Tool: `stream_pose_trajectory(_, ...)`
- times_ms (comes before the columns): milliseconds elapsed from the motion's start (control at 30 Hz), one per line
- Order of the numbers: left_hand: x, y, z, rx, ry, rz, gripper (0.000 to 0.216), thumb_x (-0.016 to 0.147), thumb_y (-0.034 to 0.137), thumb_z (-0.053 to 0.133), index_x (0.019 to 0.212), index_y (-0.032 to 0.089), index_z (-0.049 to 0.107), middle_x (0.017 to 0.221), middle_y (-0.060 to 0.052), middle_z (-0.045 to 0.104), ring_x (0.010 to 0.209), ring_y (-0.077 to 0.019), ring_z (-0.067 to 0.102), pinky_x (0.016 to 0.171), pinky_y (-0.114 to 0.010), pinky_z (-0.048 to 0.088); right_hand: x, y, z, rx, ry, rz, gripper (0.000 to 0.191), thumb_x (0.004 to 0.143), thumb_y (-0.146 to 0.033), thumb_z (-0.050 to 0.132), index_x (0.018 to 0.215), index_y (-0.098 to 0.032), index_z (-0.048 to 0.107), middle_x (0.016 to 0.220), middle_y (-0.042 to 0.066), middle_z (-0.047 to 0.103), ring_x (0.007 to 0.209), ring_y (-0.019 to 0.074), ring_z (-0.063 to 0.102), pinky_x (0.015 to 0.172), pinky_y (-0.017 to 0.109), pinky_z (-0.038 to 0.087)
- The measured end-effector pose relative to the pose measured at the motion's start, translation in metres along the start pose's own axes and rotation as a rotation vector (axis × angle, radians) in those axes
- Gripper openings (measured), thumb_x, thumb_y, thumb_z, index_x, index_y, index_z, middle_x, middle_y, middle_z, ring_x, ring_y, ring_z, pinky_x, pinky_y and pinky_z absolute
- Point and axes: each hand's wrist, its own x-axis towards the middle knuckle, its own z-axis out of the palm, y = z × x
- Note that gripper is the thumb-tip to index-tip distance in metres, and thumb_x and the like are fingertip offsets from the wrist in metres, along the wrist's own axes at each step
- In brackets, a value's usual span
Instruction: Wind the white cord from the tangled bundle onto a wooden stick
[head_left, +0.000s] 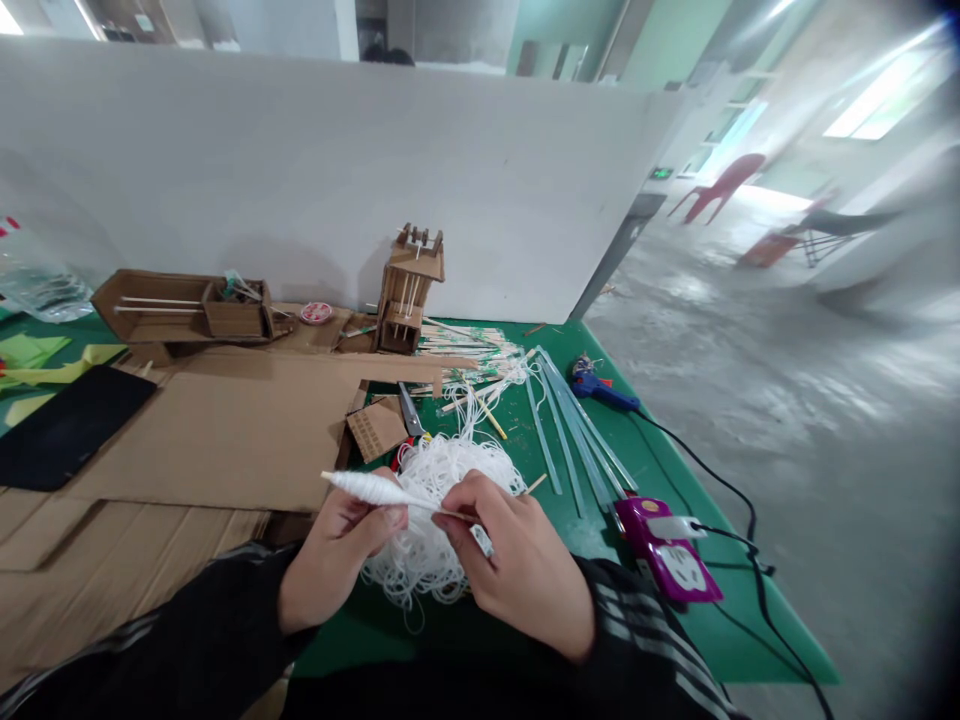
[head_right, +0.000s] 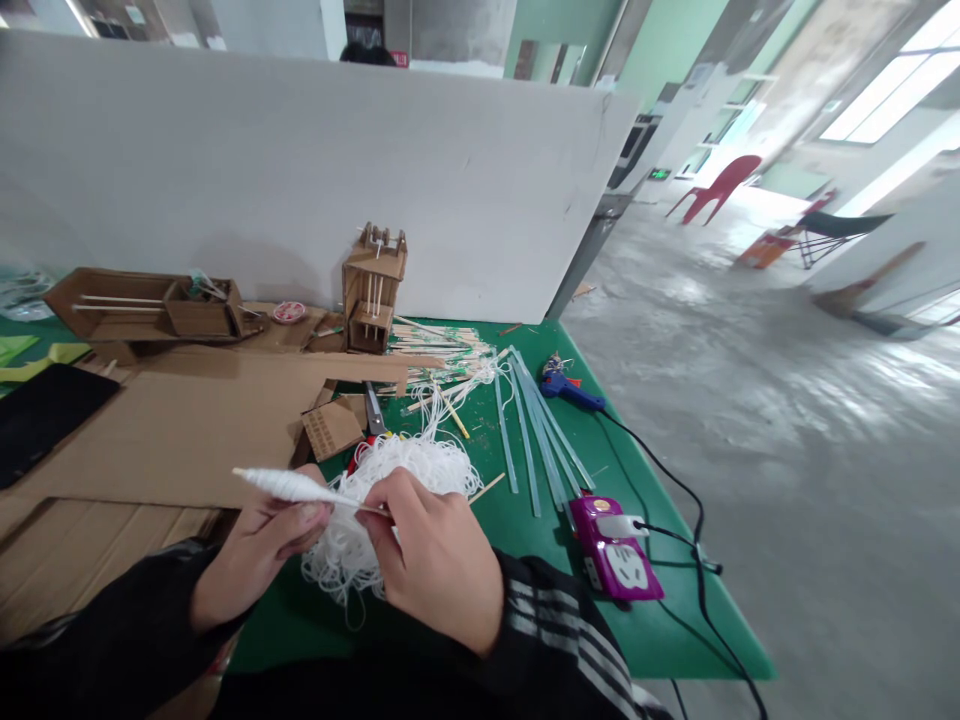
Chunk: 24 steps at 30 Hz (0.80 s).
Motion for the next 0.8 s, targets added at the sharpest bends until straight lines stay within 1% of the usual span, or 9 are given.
stream_pose_trajectory(167,-0.0001,-0.0003,0.0004,0.004,0.042,-0.002,0.034,0.076,0.040,0.074,0.066,0.016,0.052,0.054,0.008,0.036,0.047,-0.0047,0.023,0.044,-0.017,0.021,-0.0014,-0.0004,-0.0003,0.010,0.018,-0.095,0.012,0.095,-0.017,0.042,0.091,-0.019,0.052,0.070,-0.001,0.062,0.056,0.0132,0.055,0.054,0.026,0.029)
stream_pose_trajectory(300,0.0010,-0.0011,-0.0011,0.005,0.011,-0.021,0.034,0.078,0.043,0.072,0.066,0.016,0.055,0.053,0.008,0.035,0.046,-0.0049,0.021,0.043,-0.019,0.018,-0.0009,-0.0019,-0.0002,0.023,0.020,-0.025,0.006,0.095,-0.024,0.050,0.097,-0.019,0.053,0.081,0.001,0.065,0.064,0.0137,0.060,0.056,0.027,0.031)
stream_pose_trajectory(367,0.0008,-0.0007,-0.0008,0.002,0.015,-0.012,0.034,0.077,0.042,0.072,0.065,0.016,0.055,0.053,0.008,0.034,0.046,-0.0050,0.021,0.043,-0.019,0.018,-0.0008,-0.0016,0.0002,0.019,0.023,-0.010,0.005,0.094,-0.024,0.051,0.093,-0.019,0.052,0.079,0.000,0.064,0.062,0.0132,0.059,0.055,0.027,0.030)
stream_pose_trajectory(433,-0.0001,0.0000,0.0002,-0.007,0.041,-0.006,0.034,0.076,0.040,0.074,0.066,0.016,0.053,0.054,0.008,0.036,0.047,-0.0050,0.022,0.044,-0.019,0.018,-0.0008,-0.0004,0.0003,0.012,0.027,-0.048,0.008,0.094,-0.019,0.047,0.088,-0.019,0.052,0.073,-0.001,0.062,0.057,0.0124,0.055,0.054,0.027,0.029)
stream_pose_trajectory(533,-0.0013,-0.0004,0.0001,-0.025,0.047,-0.030,0.034,0.075,0.040,0.076,0.068,0.016,0.052,0.054,0.009,0.037,0.047,-0.0046,0.022,0.044,-0.019,0.018,-0.0008,0.0006,-0.0003,0.009,0.021,-0.107,0.011,0.094,-0.015,0.044,0.089,-0.019,0.053,0.071,-0.001,0.061,0.057,0.0128,0.054,0.053,0.026,0.029)
stream_pose_trajectory(600,-0.0008,-0.0018,-0.0014,-0.030,0.029,-0.042,0.034,0.076,0.041,0.074,0.069,0.016,0.052,0.054,0.009,0.037,0.046,-0.0045,0.021,0.044,-0.019,0.018,-0.0004,-0.0001,-0.0007,0.016,0.001,-0.091,0.010,0.095,-0.017,0.044,0.093,-0.019,0.053,0.075,0.000,0.063,0.061,0.0136,0.056,0.055,0.026,0.030)
stream_pose_trajectory(667,0.0004,-0.0032,-0.0033,-0.023,0.015,-0.045,0.034,0.077,0.042,0.073,0.069,0.016,0.053,0.053,0.009,0.035,0.046,-0.0047,0.020,0.044,-0.020,0.016,0.0001,-0.0012,-0.0005,0.028,-0.022,-0.030,0.006,0.094,-0.020,0.047,0.097,-0.019,0.052,0.080,0.001,0.064,0.064,0.0144,0.059,0.056,0.027,0.032)
stream_pose_trajectory(733,0.0013,-0.0040,-0.0044,-0.017,0.017,-0.038,0.033,0.078,0.042,0.072,0.069,0.016,0.052,0.054,0.009,0.035,0.046,-0.0050,0.020,0.044,-0.021,0.016,0.0002,-0.0017,0.0002,0.045,-0.031,0.022,0.004,0.093,-0.020,0.049,0.095,-0.019,0.051,0.082,0.002,0.064,0.064,0.0145,0.059,0.056,0.027,0.033)
stream_pose_trajectory(800,0.0013,-0.0041,-0.0044,-0.024,0.021,-0.027,0.033,0.079,0.041,0.072,0.069,0.017,0.051,0.055,0.009,0.037,0.047,-0.0052,0.021,0.045,-0.021,0.017,-0.0001,-0.0010,0.0010,0.045,-0.023,0.013,0.005,0.092,-0.017,0.046,0.091,-0.019,0.051,0.080,0.002,0.063,0.061,0.0139,0.057,0.055,0.027,0.033)
